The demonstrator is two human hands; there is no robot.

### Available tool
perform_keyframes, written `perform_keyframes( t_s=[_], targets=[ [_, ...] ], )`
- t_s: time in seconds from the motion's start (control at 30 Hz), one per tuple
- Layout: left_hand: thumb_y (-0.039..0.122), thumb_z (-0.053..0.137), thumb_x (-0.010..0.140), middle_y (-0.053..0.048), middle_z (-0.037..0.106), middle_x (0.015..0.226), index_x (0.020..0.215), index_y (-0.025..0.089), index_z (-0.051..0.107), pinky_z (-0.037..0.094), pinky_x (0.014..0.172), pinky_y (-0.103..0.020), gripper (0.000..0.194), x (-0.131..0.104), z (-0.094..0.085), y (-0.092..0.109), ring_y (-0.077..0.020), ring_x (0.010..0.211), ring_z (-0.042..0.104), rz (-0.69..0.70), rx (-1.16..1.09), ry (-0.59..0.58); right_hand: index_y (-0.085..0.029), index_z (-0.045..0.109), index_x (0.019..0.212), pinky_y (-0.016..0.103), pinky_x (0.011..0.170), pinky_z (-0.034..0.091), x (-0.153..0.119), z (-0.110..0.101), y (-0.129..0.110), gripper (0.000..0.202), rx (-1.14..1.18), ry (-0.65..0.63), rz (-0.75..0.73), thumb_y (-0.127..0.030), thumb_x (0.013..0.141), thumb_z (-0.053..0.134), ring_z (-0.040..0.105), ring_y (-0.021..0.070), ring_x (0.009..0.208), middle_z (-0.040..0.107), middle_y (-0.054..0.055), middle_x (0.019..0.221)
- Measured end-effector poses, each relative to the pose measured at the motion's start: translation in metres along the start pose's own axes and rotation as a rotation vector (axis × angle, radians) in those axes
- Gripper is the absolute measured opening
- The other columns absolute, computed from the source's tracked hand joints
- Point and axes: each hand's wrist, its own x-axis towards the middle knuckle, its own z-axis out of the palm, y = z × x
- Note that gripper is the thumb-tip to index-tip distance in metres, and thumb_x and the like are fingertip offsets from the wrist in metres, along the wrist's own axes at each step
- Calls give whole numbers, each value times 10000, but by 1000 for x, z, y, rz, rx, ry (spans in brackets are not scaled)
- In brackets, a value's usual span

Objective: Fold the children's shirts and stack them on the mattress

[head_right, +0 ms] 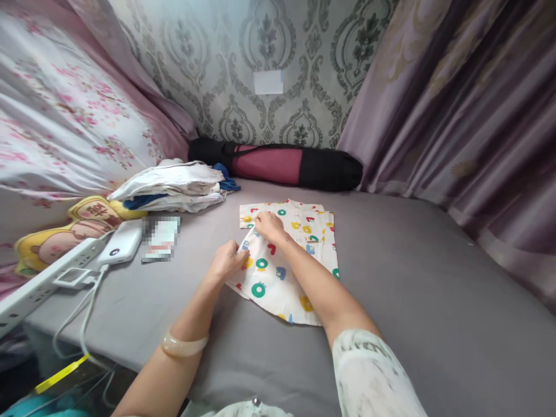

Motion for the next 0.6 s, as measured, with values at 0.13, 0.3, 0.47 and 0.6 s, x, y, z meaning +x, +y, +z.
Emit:
perform_keyframes(
  t_s=[0.13, 0.3, 0.47, 0.6],
  targets=[
    [423, 475, 902, -116, 715, 1003, 890, 196, 606, 427, 709, -286, 263, 6, 2, -7, -254, 969, 663, 1, -41, 5, -198, 721, 986, 286, 810, 456, 35, 20, -31, 315, 21, -69, 2, -231, 906, 418, 649, 241, 1021, 720, 106, 1066],
    [410, 483, 907, -99, 724, 946, 848, 199, 616, 433, 712, -291, 256, 9, 2, -14, -246, 933, 666, 29, -96, 11, -145, 654, 1173, 317, 907, 469, 58, 40, -50, 344, 18, -82, 114, -281, 911, 477, 597, 274, 1154, 621, 175, 1259],
    [401, 493, 908, -87, 724, 919, 835, 203, 624, 447, 709, -286, 248, 9, -1, -16, -232, 898, 671, 32, -128, 2, -98, 518, 1334, 355, 945, 477, 67, 48, -50, 581, 9, -87, 174, -406, 851, 611, 572, 304, 1192, 538, 227, 1346],
    [386, 506, 896, -86, 724, 924, 847, 201, 637, 452, 706, -282, 232, 9, -3, -17, -226, 890, 670, 16, -141, -2, -158, 618, 1230, 345, 893, 499, 72, 50, -42, 418, 7, -80, 98, -271, 827, 615, 648, 283, 1074, 660, 183, 1179]
  ],
)
